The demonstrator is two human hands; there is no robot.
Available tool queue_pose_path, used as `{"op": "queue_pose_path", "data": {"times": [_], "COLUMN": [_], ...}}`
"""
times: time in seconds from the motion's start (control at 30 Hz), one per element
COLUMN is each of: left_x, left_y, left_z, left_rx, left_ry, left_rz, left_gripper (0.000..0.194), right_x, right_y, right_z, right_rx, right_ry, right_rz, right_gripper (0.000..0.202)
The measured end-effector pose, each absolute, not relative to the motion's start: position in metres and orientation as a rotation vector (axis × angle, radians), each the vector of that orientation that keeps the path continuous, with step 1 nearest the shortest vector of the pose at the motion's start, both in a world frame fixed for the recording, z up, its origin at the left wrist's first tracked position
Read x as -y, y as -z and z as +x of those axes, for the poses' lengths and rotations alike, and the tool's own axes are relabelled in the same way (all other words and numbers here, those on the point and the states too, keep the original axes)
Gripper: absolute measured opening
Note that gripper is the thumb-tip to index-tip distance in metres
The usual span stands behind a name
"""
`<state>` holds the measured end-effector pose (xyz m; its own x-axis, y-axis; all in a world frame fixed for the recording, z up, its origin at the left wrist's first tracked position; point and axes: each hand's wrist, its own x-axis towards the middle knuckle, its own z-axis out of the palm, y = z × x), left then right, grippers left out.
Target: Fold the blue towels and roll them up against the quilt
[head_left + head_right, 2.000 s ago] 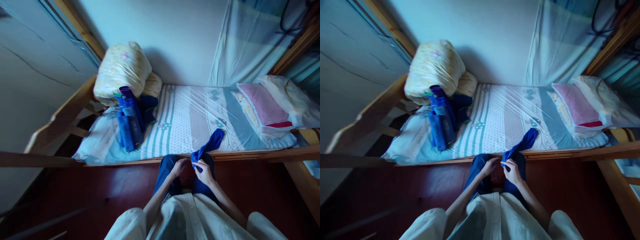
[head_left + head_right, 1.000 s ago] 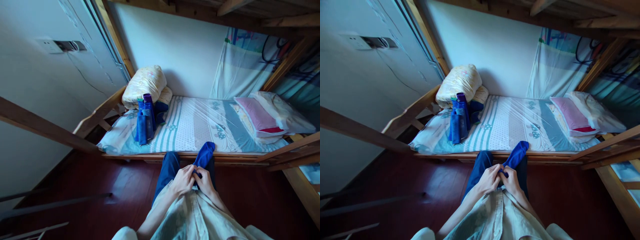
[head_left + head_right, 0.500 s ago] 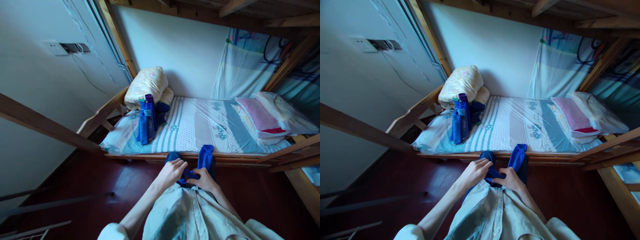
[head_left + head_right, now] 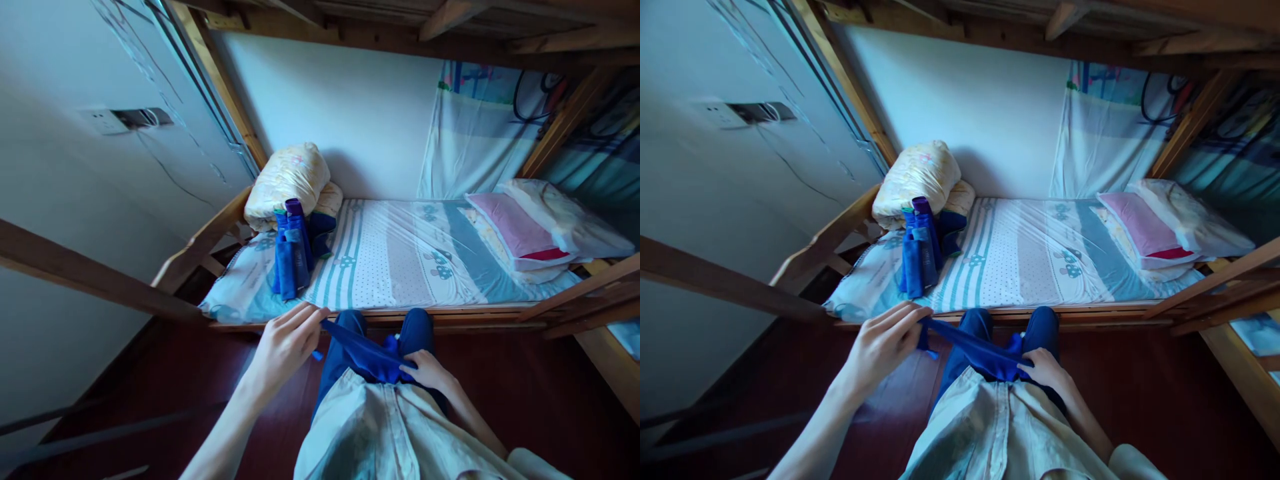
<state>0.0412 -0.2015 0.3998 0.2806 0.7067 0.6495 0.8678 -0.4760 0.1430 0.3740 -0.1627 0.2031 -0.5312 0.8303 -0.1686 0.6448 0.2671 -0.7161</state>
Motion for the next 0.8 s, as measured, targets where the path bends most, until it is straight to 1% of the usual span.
{"op": "queue_pose_path", "data": {"times": [0.17, 0.27, 0.37, 0.5, 0.57, 0.8], "left_x": [0.205, 0.199, 0.185, 0.164, 0.158, 0.158], "left_y": [-0.413, -0.42, -0.422, -0.406, -0.395, -0.358], "left_z": [0.026, 0.01, -0.015, -0.049, -0.062, -0.09], "left_rx": [1.538, 1.539, 1.534, 1.54, 1.557, 1.715], "left_ry": [1.083, 1.146, 1.106, 0.956, 0.899, 0.762], "left_rz": [-2.134, -1.993, -1.902, -1.868, -1.874, -1.861], "left_gripper": [0.028, 0.026, 0.025, 0.022, 0.023, 0.023], "right_x": [0.159, 0.145, 0.125, 0.101, 0.092, 0.073], "right_y": [-0.199, -0.21, -0.225, -0.249, -0.263, -0.297], "right_z": [0.4, 0.419, 0.445, 0.479, 0.493, 0.531], "right_rx": [2.388, 2.381, 2.318, 2.259, 2.225, 2.132], "right_ry": [-0.991, -0.943, -0.864, -0.778, -0.729, -0.563], "right_rz": [-1.478, -1.515, -1.541, -1.513, -1.486, -1.408], "right_gripper": [0.02, 0.023, 0.023, 0.024, 0.024, 0.026]}}
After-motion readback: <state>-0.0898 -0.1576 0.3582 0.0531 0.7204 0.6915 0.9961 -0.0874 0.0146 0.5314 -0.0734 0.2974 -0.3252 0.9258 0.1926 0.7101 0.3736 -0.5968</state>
